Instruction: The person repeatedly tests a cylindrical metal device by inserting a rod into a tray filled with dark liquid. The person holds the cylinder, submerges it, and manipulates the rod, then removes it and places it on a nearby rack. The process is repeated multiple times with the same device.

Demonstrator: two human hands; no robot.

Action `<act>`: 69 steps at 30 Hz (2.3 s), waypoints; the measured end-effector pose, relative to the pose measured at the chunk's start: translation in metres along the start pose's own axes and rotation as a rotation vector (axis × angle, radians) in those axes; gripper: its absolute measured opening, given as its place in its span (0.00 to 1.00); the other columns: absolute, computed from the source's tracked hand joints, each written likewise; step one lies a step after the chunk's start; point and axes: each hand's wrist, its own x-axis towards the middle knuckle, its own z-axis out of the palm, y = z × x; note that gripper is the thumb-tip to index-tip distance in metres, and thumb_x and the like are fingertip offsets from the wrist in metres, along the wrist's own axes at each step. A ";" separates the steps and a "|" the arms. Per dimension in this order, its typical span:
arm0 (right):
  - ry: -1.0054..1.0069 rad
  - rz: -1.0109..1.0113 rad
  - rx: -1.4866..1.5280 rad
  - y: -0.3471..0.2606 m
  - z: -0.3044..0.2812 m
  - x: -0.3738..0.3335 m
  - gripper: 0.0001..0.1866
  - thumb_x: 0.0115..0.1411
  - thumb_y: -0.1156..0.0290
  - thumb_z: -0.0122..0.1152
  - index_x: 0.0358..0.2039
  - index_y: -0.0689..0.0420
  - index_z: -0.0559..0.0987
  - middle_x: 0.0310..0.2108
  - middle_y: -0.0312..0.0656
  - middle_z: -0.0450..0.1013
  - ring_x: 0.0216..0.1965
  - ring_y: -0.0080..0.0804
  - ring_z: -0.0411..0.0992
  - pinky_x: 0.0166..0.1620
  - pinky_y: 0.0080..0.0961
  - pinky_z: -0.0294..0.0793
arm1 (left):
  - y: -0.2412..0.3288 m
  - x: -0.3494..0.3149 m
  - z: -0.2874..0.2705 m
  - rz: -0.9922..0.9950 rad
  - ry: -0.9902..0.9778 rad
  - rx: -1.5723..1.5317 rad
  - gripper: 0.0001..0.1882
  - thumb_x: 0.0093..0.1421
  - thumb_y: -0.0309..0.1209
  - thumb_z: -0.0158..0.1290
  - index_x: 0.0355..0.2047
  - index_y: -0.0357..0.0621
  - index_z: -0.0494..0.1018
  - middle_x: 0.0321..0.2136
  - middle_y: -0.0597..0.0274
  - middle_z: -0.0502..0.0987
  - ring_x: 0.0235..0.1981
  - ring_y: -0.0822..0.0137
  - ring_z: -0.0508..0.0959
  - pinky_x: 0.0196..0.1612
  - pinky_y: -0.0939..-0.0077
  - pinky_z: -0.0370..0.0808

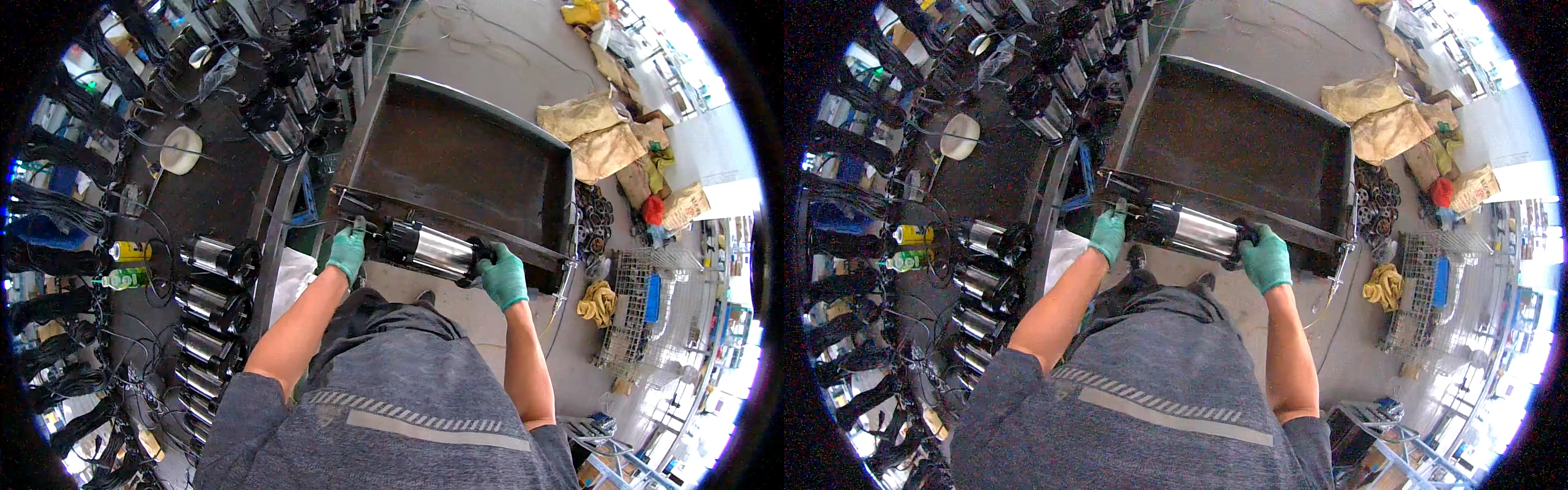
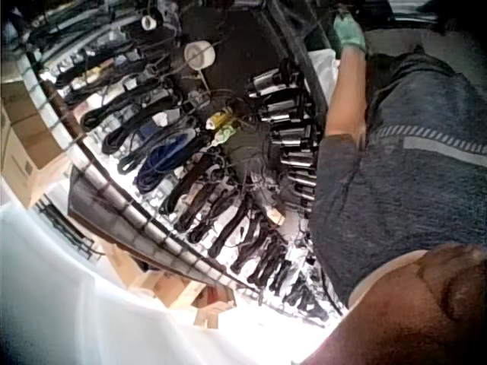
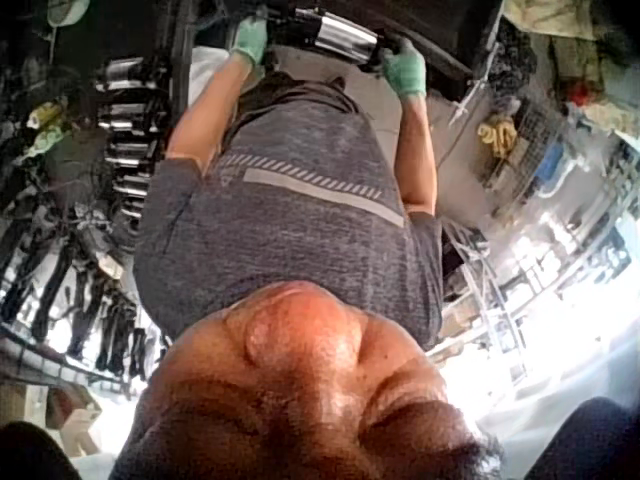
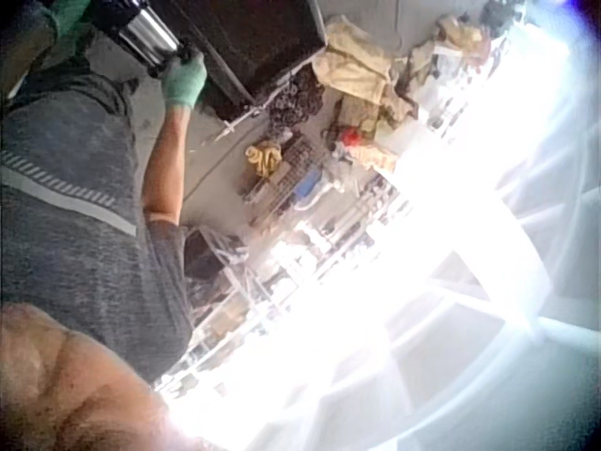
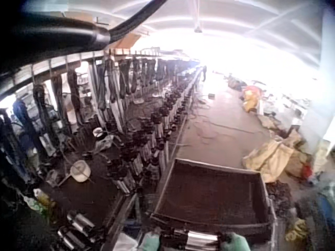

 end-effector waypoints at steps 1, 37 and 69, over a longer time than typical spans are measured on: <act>-0.005 0.009 -0.042 0.000 -0.002 0.004 0.19 0.57 0.66 0.61 0.48 0.60 0.81 0.39 0.59 0.80 0.40 0.55 0.80 0.45 0.42 0.78 | -0.001 0.006 0.003 -0.046 -0.025 0.043 0.30 0.70 0.60 0.46 0.37 0.43 0.79 0.24 0.62 0.76 0.24 0.68 0.72 0.29 0.67 0.70; 0.806 0.675 0.108 0.299 -0.011 -0.004 0.21 0.61 0.55 0.68 0.43 0.59 0.78 0.27 0.49 0.80 0.27 0.40 0.80 0.34 0.37 0.78 | 0.029 -0.023 0.054 0.366 -0.093 0.548 0.40 0.47 0.45 0.77 0.47 0.34 0.66 0.41 0.51 0.79 0.41 0.60 0.78 0.51 0.66 0.76; -0.134 0.108 0.533 0.132 0.009 0.013 0.16 0.68 0.62 0.60 0.44 0.63 0.81 0.35 0.45 0.79 0.36 0.36 0.75 0.40 0.34 0.75 | 0.029 -0.018 0.052 0.342 -0.122 0.561 0.40 0.50 0.45 0.75 0.51 0.33 0.65 0.42 0.49 0.81 0.43 0.58 0.81 0.51 0.65 0.77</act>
